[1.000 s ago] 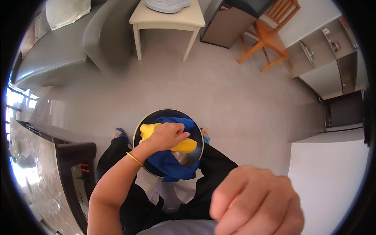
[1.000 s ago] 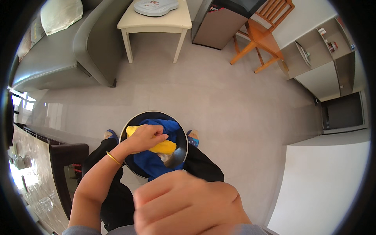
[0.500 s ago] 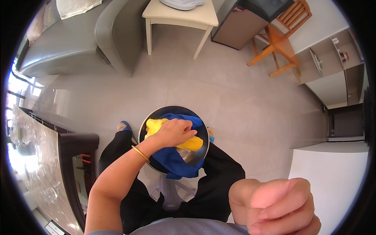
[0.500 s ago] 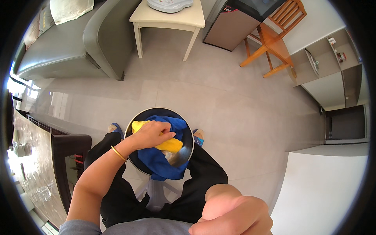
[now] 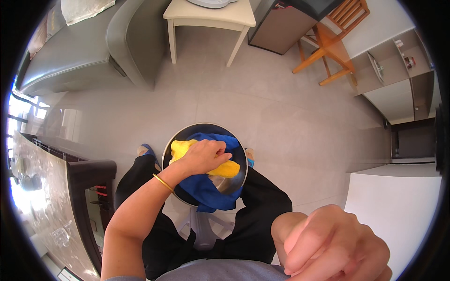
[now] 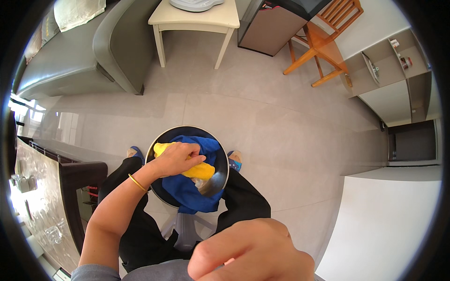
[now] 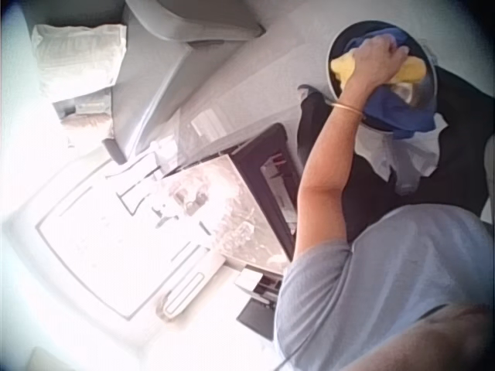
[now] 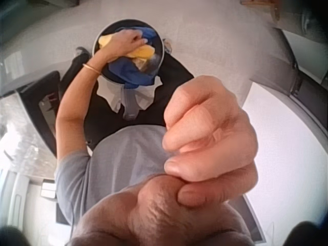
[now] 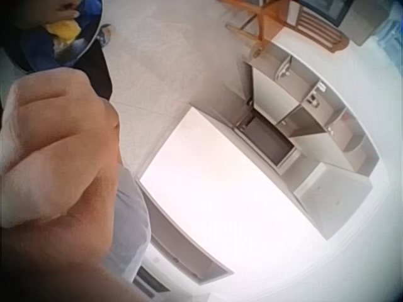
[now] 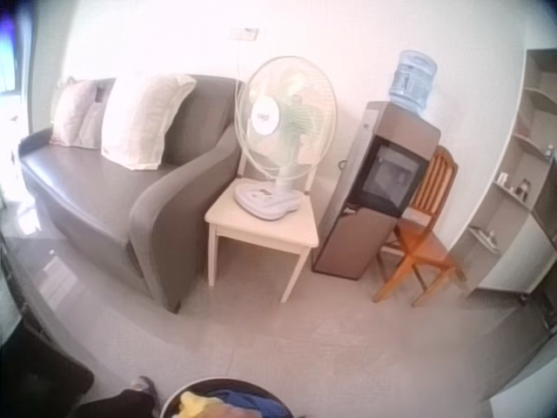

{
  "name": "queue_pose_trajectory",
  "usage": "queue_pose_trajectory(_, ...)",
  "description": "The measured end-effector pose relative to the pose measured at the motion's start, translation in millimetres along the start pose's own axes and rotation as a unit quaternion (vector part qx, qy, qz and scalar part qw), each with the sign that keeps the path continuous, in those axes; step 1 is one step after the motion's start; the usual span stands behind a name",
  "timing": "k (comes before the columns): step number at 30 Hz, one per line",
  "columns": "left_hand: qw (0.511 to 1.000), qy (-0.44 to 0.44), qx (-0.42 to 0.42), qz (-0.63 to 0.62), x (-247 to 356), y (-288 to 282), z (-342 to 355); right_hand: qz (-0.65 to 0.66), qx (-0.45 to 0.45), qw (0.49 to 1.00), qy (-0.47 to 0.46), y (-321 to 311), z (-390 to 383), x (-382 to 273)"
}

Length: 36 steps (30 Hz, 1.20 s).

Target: The person rinses and wrings out a yellow cloth and a blue cloth in a bucket of water.

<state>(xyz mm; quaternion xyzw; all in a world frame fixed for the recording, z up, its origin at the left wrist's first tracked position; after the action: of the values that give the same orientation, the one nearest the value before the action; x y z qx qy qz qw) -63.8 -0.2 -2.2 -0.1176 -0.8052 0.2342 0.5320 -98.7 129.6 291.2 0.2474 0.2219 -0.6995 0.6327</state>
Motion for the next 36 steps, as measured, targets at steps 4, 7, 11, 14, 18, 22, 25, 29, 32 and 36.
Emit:
queue_pose_trajectory(4, 1.0, -0.003, 0.003, -0.004, -4.1, -0.3, -3.8, 0.137, -0.05, 0.982, 0.118, -1.1, 16.5, 4.1)
queue_pose_trajectory(7, 1.0, 0.012, -0.006, -0.003, 6.9, 1.9, 4.3, 0.241, 0.023, 0.969, 0.048, 3.9, 9.9, 19.3)
queue_pose_trajectory(11, 1.0, 0.0, 0.005, -0.003, -2.7, -0.9, -2.6, 0.392, -0.008, 0.915, 0.095, 13.5, 9.9, 40.5)
queue_pose_trajectory(14, 1.0, 0.008, 0.007, -0.006, -1.1, -1.1, -2.2, 0.452, -0.008, 0.883, 0.128, 25.1, -6.9, 39.8)
queue_pose_trajectory(18, 1.0, 0.01, 0.0, -0.002, 1.6, -0.3, 0.0, 0.431, 0.051, 0.885, 0.17, 27.8, -15.5, 33.1)
queue_pose_trajectory(22, 1.0, 0.007, 0.003, -0.004, 1.0, -1.0, -1.4, 0.411, 0.123, 0.879, 0.209, 29.5, -15.1, 30.0)
queue_pose_trajectory(25, 1.0, 0.004, 0.001, -0.004, 1.2, -1.2, -1.4, 0.396, 0.16, 0.883, 0.193, 25.7, -4.7, 35.3)
queue_pose_trajectory(29, 1.0, 0.008, 0.004, -0.003, 1.5, -0.6, -0.8, 0.393, 0.094, 0.907, 0.118, 24.7, -2.3, 40.4)
queue_pose_trajectory(32, 1.0, 0.004, 0.0, -0.004, 0.9, -0.5, -0.9, 0.395, 0.065, 0.913, 0.073, 24.2, -2.0, 39.8)
queue_pose_trajectory(36, 1.0, 0.003, -0.002, -0.004, -0.6, 0.9, -0.4, 0.403, 0.084, 0.9, 0.139, 25.8, -13.7, 35.0)
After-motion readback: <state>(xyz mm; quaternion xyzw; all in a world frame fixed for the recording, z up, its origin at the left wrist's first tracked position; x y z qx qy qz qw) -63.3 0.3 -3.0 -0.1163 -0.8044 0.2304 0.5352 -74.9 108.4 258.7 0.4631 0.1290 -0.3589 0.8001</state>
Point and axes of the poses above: each hand's wrist, its own z-axis towards the middle knuckle, its own y-axis out of the palm, x = y × z, the point moved 7 cm from there along z, towards the middle knuckle, and after that the axes turned 12 degrees about -x, right-handed, at the moved point
